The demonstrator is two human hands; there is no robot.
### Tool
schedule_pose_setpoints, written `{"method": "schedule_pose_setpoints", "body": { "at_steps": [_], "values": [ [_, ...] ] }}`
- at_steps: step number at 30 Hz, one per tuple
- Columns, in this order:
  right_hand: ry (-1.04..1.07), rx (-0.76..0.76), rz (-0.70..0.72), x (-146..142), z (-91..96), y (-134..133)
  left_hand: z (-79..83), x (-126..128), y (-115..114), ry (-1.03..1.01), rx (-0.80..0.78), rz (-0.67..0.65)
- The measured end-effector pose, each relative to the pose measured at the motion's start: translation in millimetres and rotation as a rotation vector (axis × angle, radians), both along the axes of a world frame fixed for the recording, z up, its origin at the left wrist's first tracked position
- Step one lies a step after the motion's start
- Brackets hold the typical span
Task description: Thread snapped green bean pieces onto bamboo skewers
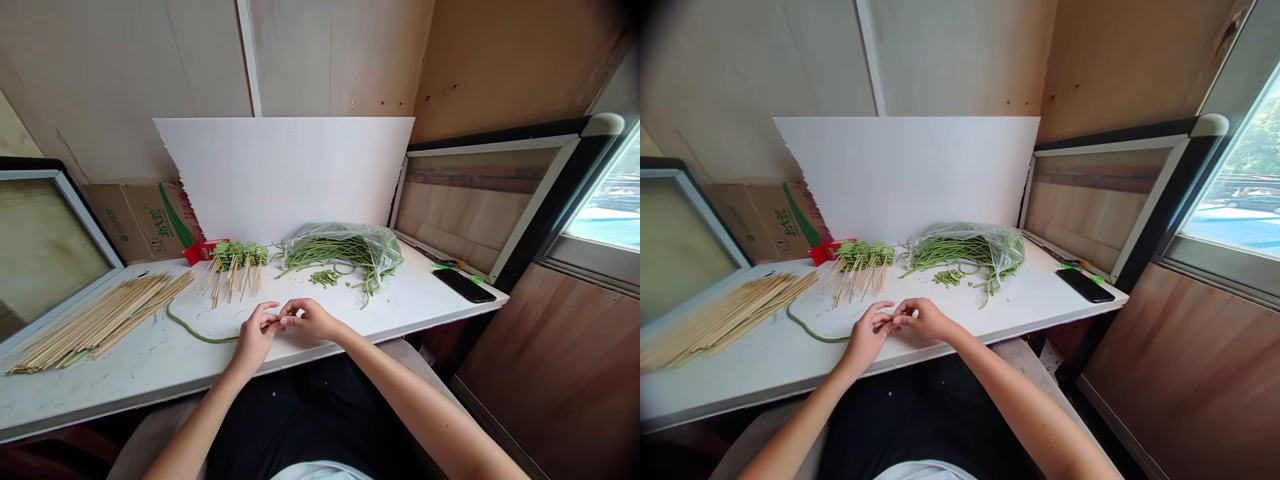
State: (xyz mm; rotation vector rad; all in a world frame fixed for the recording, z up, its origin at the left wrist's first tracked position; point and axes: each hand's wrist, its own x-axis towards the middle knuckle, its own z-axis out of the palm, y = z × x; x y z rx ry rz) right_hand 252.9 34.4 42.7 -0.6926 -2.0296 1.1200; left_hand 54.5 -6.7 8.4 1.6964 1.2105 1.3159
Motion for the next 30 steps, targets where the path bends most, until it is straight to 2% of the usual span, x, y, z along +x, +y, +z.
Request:
{"method": "schedule_pose_setpoints", "body": {
  "at_steps": [6, 10, 18, 21, 26, 30],
  "values": [
    [0.119, -0.042, -0.135, 0.3, -9.7, 10.1, -0.1, -11.3, 3.0, 0.227, 0.084, 0.112],
    [0.080, -0.010, -0.153, 2.5, -14.7, 11.9, -3.9, -11.7, 3.2, 0.281, 0.160, 0.152],
    [-0.083, 0.338, -0.202, 0.7, -17.5, 5.9, -8.1, -6.6, 1.0, 0.341, 0.237, 0.144],
    [-0.086, 0.408, -0.209, -1.6, -16.6, 2.3, -6.4, -6.2, 0.1, 0.332, 0.253, 0.143],
    [-0.080, 0.423, -0.237, -6.1, -16.2, -1.4, -4.4, -5.7, -0.7, 0.342, 0.244, 0.101],
    [-0.053, 0.359, -0.240, -10.3, -14.1, -5.6, -1.8, -4.7, -1.9, 0.347, 0.262, 0.067]
  ]
}}
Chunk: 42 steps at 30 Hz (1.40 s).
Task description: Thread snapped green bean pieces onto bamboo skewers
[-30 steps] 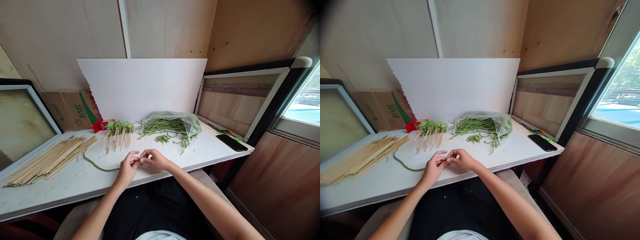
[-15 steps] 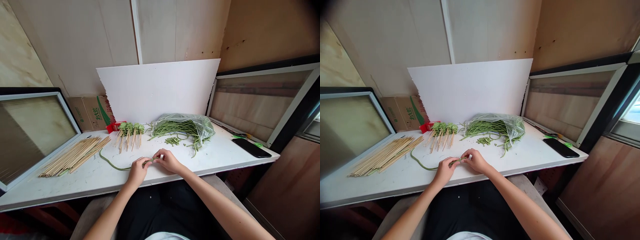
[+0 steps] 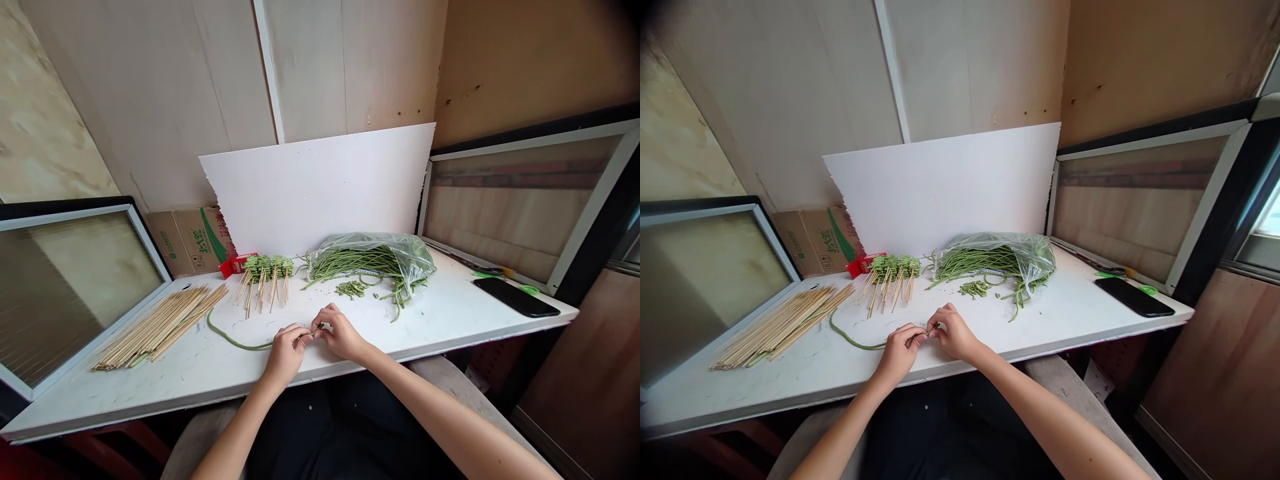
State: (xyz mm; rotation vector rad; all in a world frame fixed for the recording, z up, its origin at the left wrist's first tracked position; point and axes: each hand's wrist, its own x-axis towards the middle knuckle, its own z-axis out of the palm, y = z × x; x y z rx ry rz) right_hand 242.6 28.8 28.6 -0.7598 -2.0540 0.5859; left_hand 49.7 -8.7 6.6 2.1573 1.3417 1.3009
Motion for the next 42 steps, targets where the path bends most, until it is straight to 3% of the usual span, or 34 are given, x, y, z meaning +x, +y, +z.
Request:
{"method": "schedule_pose_setpoints", "body": {
  "at_steps": [9, 19, 26, 31, 35, 39, 42],
  "values": [
    [0.088, -0.170, 0.087, -2.9, -3.5, 0.6, 4.9, -2.4, -0.9, -0.126, -0.079, -0.090],
    [0.168, -0.263, 0.182, -0.4, -9.0, 10.7, 9.2, 2.6, -2.6, -0.210, -0.094, -0.161],
    [0.383, -0.602, 0.390, -8.7, -10.5, 9.5, 10.0, 2.3, -0.5, -0.296, -0.121, -0.182],
    [0.442, -0.681, 0.420, -13.7, -9.4, 6.3, 7.7, 3.1, 0.7, -0.343, -0.127, -0.191],
    [0.450, -0.557, 0.337, -7.3, 3.4, 8.3, 7.8, 1.7, 1.7, -0.375, -0.118, -0.126],
    [0.236, -0.152, 0.042, 11.8, 21.1, 16.4, 14.3, -0.4, 1.2, -0.386, -0.117, -0.069],
    [0.040, 0.029, -0.161, 25.4, 17.4, 27.0, 17.8, 0.4, 0.3, -0.362, -0.127, -0.056]
  ]
}}
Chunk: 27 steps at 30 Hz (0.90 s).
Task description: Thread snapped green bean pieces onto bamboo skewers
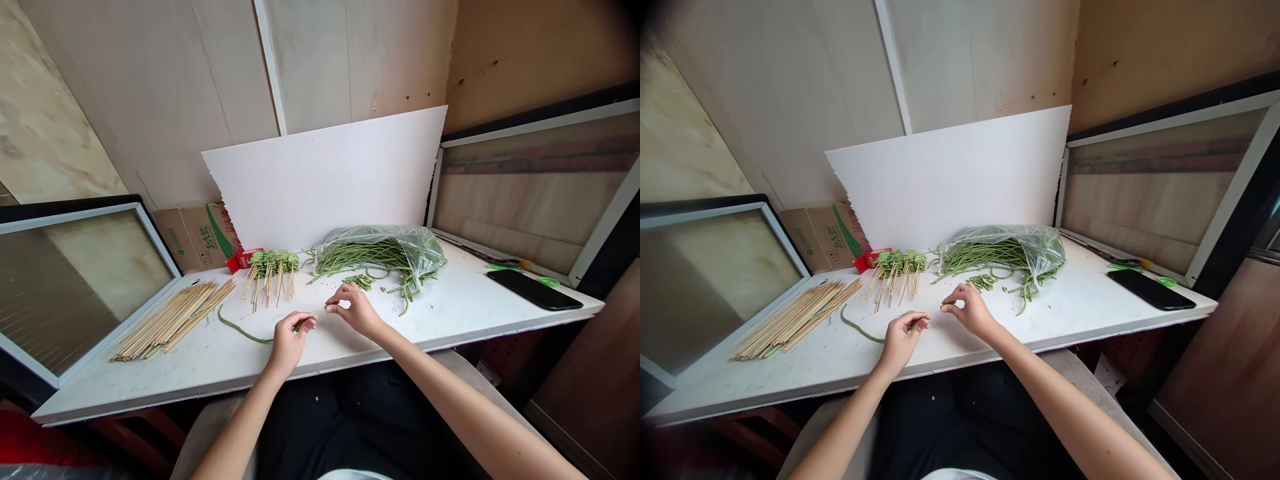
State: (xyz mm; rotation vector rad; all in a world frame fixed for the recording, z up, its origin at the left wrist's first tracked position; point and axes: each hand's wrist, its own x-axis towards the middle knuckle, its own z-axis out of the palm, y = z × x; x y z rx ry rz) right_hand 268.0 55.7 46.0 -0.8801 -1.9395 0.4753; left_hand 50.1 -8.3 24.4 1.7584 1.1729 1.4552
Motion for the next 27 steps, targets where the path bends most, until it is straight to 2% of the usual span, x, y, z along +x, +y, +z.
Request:
{"method": "schedule_pose_setpoints", "body": {
  "at_steps": [3, 6, 9, 14, 21, 25, 27],
  "values": [
    [-0.166, 0.019, -0.158, 6.9, -16.1, 12.7, -3.9, 1.4, 0.9, 0.041, 0.001, 0.007],
    [-0.264, 0.028, -0.244, 8.4, -29.1, 23.5, -12.2, 2.0, 2.9, 0.085, -0.001, 0.002],
    [-0.322, 0.031, -0.279, 8.8, -32.8, 28.9, -17.6, 1.6, 3.8, 0.136, 0.010, 0.018],
    [-0.312, 0.000, -0.262, 12.6, -31.5, 30.0, -17.4, -0.7, 4.1, 0.227, 0.072, 0.073],
    [-0.097, 0.006, -0.136, 7.0, -18.9, 17.5, -22.3, -2.0, 5.9, 0.140, 0.047, 0.147],
    [-0.105, 0.006, 0.166, -7.9, -9.1, -4.1, -22.9, -0.2, 3.5, 0.114, 0.039, 0.188],
    [-0.146, 0.042, 0.257, -14.8, -9.2, -11.5, -21.3, 1.1, 2.0, 0.123, 0.054, 0.176]
  ]
}}
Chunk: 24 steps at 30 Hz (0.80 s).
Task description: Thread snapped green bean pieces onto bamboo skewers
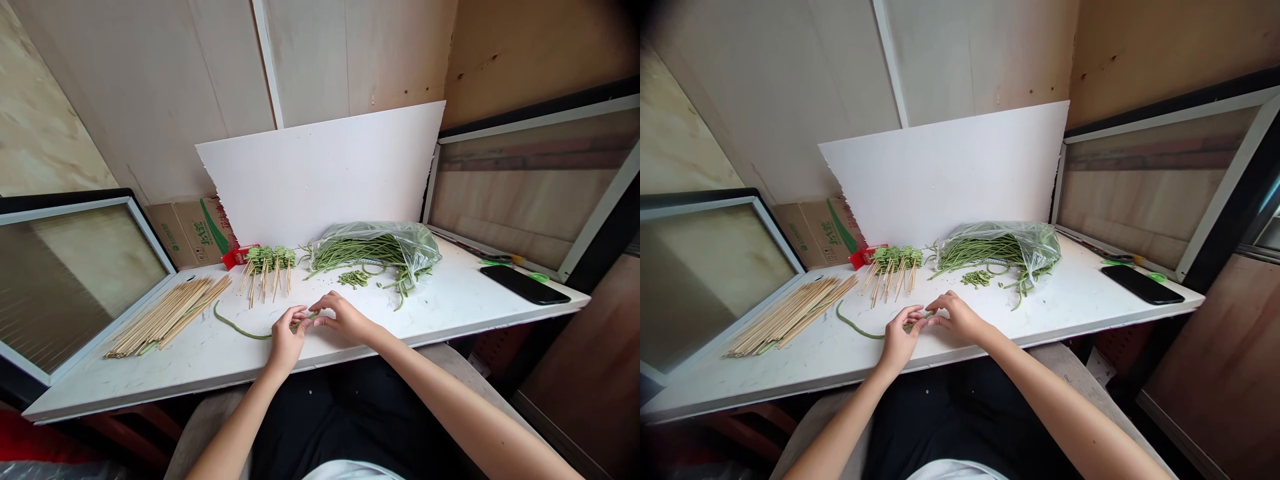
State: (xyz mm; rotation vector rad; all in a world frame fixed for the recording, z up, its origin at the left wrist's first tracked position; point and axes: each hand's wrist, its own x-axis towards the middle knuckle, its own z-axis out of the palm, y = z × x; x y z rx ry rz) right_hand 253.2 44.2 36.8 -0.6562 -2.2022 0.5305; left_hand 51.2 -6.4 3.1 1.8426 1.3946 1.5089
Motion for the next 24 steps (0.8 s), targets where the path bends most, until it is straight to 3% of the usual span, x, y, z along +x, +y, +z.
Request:
{"method": "schedule_pose_setpoints", "body": {
  "at_steps": [6, 13, 24],
  "values": [
    [0.038, 0.067, -0.061, -1.6, -5.9, -0.9, 3.5, -0.6, -1.4, 0.109, -0.029, -0.090],
    [0.061, 0.100, -0.037, 1.6, -1.2, -3.0, 4.5, -2.6, -2.9, 0.197, 0.035, -0.061],
    [0.084, 0.129, -0.053, -5.8, -9.4, -10.0, 5.1, -2.9, -4.4, 0.198, 0.060, -0.098]
  ]
}}
